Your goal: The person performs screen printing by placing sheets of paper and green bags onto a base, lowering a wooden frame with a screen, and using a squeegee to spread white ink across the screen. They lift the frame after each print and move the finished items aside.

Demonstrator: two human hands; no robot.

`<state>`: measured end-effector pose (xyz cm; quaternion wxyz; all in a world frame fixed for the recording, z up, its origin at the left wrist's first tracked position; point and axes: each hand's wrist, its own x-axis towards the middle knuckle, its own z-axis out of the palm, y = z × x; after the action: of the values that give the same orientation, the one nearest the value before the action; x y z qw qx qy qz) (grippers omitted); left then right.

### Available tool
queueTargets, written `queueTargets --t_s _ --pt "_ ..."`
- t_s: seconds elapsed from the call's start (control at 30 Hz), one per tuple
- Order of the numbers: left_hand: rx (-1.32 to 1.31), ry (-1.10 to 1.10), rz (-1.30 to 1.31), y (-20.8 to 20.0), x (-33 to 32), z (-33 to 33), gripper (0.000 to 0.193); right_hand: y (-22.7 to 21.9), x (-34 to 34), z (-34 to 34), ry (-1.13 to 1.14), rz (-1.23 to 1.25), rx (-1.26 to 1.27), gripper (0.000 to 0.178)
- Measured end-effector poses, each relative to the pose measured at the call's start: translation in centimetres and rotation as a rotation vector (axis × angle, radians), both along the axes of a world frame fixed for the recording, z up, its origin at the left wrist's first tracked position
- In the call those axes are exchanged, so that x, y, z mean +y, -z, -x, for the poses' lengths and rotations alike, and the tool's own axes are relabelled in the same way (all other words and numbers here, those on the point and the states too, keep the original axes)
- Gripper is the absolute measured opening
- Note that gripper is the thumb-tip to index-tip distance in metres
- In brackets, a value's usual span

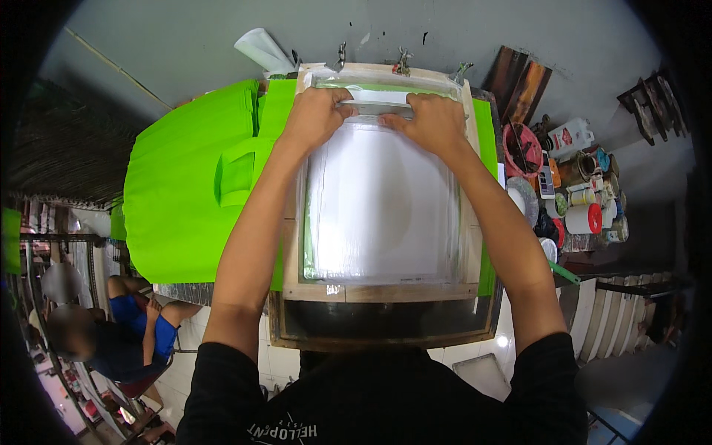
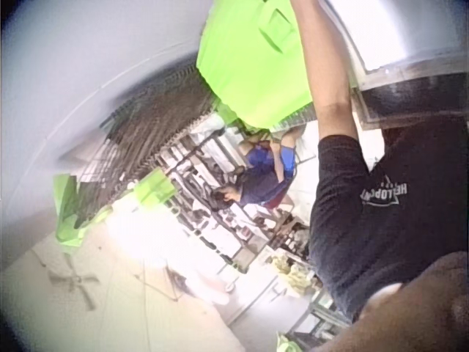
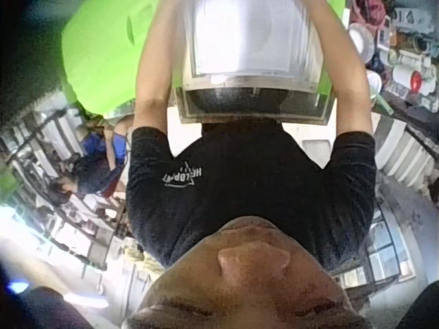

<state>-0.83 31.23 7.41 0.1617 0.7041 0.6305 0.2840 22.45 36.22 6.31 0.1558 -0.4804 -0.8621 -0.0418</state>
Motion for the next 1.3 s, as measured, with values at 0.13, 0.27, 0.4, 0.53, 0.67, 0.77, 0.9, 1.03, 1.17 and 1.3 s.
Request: queueTargets --t_s 0.13,0.27,0.4,0.53,0.67,0.77,0.9,1.03,1.17,1.3 --pt "0.042 0.008 0.021 0.0 -3.0 -0.1 0.033 -0.7 -2.9 -0.2 -0.003 0.063 -0.012 0.067" --pt "0.014 -0.007 0.058 -0.2 -6.8 -0.6 0.029 -1.3 -6.6 -0.5 -0.01 0.142 -0.023 0.067" --pt "0.027 0.011 0.051 -0.2 -11.0 -1.2 0.026 -0.6 -10.6 -1.2 -0.023 0.12 0.001 0.064" --pt "-0.024 0.028 0.008 -0.5 -15.8 -2.2 0.017 0.4 -15.2 -2.3 -0.061 0.049 0.055 0.062" --pt "0.01 0.03 0.066 -0.7 -20.4 -3.0 0.02 1.3 -19.6 -3.3 -0.073 0.024 0.066 0.06" --pt "-0.001 0.048 0.081 -0.5 -23.8 -3.4 0.019 1.0 -23.0 -3.8 -0.077 0.063 0.046 0.055" --pt "-0.017 0.067 0.027 -0.4 -26.6 -3.8 0.016 1.3 -25.9 -4.4 -0.079 0.078 0.028 0.043" --pt "-0.153 0.118 -0.052 2.5 -28.2 -2.6 0.056 1.5 -26.5 -4.8 -0.13 0.004 0.08 0.035" --pt "0.12 -0.112 -0.219 4.5 -30.1 -2.3 0.115 1.3 -26.0 -5.4 -0.189 0.04 0.168 0.026" --pt "0.143 -0.105 -0.43 5.0 -30.4 -0.3 0.134 -1.5 -26.1 -5.4 -0.207 -0.096 0.277 0.023"
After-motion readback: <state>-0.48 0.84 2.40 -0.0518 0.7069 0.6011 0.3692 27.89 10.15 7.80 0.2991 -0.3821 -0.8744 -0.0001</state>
